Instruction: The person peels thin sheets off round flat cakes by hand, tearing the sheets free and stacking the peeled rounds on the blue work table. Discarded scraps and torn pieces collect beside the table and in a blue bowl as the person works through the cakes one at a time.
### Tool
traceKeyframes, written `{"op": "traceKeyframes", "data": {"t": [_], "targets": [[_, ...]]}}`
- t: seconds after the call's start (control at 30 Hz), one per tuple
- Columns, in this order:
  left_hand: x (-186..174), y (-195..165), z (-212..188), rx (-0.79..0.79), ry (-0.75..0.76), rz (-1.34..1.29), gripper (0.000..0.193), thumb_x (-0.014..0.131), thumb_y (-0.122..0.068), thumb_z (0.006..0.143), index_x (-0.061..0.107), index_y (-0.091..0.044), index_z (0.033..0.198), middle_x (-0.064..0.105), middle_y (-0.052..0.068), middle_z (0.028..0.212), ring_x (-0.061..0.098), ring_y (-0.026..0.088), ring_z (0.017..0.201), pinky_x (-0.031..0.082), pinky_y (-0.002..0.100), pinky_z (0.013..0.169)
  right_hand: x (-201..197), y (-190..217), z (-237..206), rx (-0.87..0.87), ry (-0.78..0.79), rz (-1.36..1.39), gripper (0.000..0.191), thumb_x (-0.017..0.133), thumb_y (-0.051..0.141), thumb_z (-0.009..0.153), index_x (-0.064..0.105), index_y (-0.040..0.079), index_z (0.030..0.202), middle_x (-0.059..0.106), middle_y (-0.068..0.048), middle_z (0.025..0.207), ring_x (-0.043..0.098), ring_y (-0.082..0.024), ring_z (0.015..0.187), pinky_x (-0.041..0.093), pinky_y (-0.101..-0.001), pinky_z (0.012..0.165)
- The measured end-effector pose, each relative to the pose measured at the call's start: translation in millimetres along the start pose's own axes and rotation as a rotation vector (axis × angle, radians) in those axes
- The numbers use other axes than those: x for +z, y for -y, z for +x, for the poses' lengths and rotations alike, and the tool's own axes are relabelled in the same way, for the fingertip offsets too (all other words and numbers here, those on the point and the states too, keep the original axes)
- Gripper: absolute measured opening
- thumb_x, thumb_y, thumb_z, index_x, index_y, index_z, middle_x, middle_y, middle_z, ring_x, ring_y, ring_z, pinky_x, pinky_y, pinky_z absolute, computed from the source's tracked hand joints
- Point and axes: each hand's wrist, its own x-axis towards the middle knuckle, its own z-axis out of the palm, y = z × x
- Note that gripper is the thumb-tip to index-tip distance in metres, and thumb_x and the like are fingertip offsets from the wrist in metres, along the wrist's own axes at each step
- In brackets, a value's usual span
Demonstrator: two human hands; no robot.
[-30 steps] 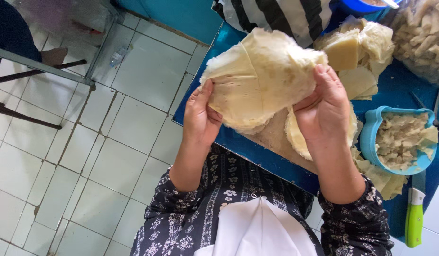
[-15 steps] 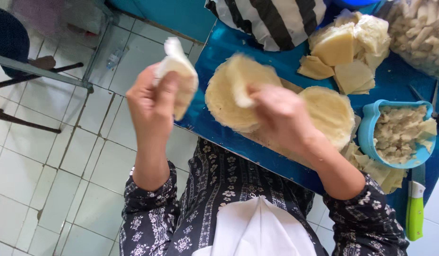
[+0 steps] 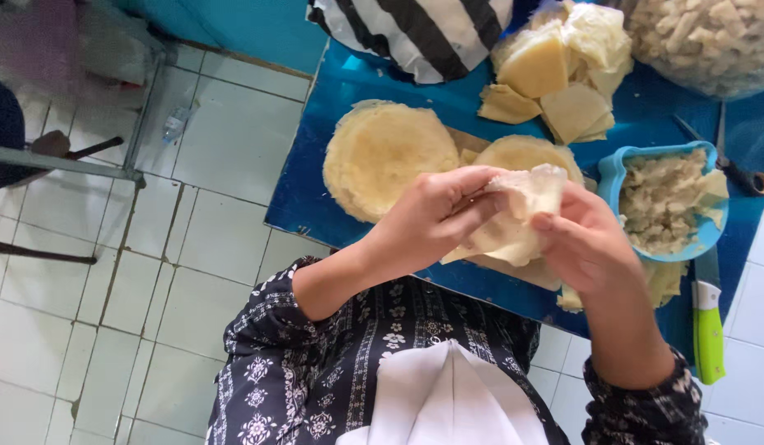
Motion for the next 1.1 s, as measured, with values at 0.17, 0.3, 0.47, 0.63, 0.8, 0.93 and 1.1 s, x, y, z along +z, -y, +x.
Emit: {"op": "traceKeyframes", "data": {"t": [0.17,0.3,0.47,0.63,0.8,0.93,1.1], "targets": [[18.7,45.4,41.6,-0.111,-0.045,0.140,0.020,0.065,-0.013,0.101,0.069,-0.002,0.117,0.071,0.002,0.086,0.063,0.007,0.074,0.055,0.026,0.064,-58.8,-0.4,-14.5,0.036,-0.210,-0.205,0.028,0.071,0.006,0.099,0.061,-0.006,0.122,0.070,-0.008,0.110,0.067,-0.013,0.096,0.055,-0.0275,0.083],[28.6,67.2,62.1,0.060,-0.170,0.550,0.014,0.068,-0.017,0.099,0.068,-0.005,0.106,0.074,0.010,0.087,0.070,0.024,0.076,0.055,0.035,0.066,-69.7,-5.6,-8.5,-0.078,-0.411,-0.718,0.016,0.071,0.010,0.102,0.070,-0.002,0.111,0.069,0.001,0.093,0.058,-0.004,0.080,0.045,-0.0187,0.070],[36.9,75.7,68.0,0.181,-0.267,0.931,0.008,0.067,-0.017,0.099,0.066,-0.010,0.102,0.072,0.009,0.095,0.069,0.035,0.086,0.053,0.046,0.067,-50.0,3.5,-5.6,-0.176,-0.502,-1.041,0.012,0.072,0.013,0.102,0.073,0.002,0.107,0.068,-0.001,0.085,0.059,-0.006,0.075,0.046,-0.0230,0.067],[38.0,67.0,68.6,0.157,-0.298,1.129,0.012,0.066,-0.016,0.098,0.063,-0.011,0.108,0.064,0.009,0.102,0.070,0.030,0.092,0.056,0.044,0.069,-21.5,15.2,0.9,-0.390,-0.525,-1.525,0.018,0.078,0.009,0.094,0.072,0.001,0.108,0.068,-0.015,0.100,0.067,-0.027,0.082,0.053,-0.0386,0.072],[8.5,34.8,31.3,0.411,-0.587,0.984,0.027,0.064,-0.013,0.105,0.060,-0.013,0.132,0.063,0.007,0.111,0.068,0.023,0.094,0.056,0.034,0.074,14.1,11.8,6.1,-0.635,-0.461,-1.692,0.016,0.077,0.005,0.099,0.067,0.005,0.111,0.062,-0.015,0.113,0.065,-0.033,0.104,0.054,-0.0421,0.086],[-37.7,9.7,-11.8,0.290,-0.771,0.732,0.020,0.067,-0.010,0.107,0.069,-0.011,0.127,0.062,0.004,0.105,0.060,0.011,0.079,0.052,0.026,0.068,48.0,-2.9,36.2,-0.759,0.067,-1.486,0.025,0.076,0.004,0.081,0.067,0.007,0.104,0.063,-0.012,0.109,0.064,-0.035,0.104,0.054,-0.0454,0.089],[-53.2,9.7,-56.3,0.187,-0.918,0.597,0.012,0.067,-0.016,0.108,0.069,-0.006,0.115,0.066,0.001,0.085,0.059,0.007,0.071,0.051,0.025,0.064,83.0,-18.8,83.4,-0.646,0.490,-1.389,0.022,0.075,0.005,0.080,0.068,0.003,0.100,0.064,-0.013,0.103,0.062,-0.035,0.098,0.051,-0.0455,0.084]]}}
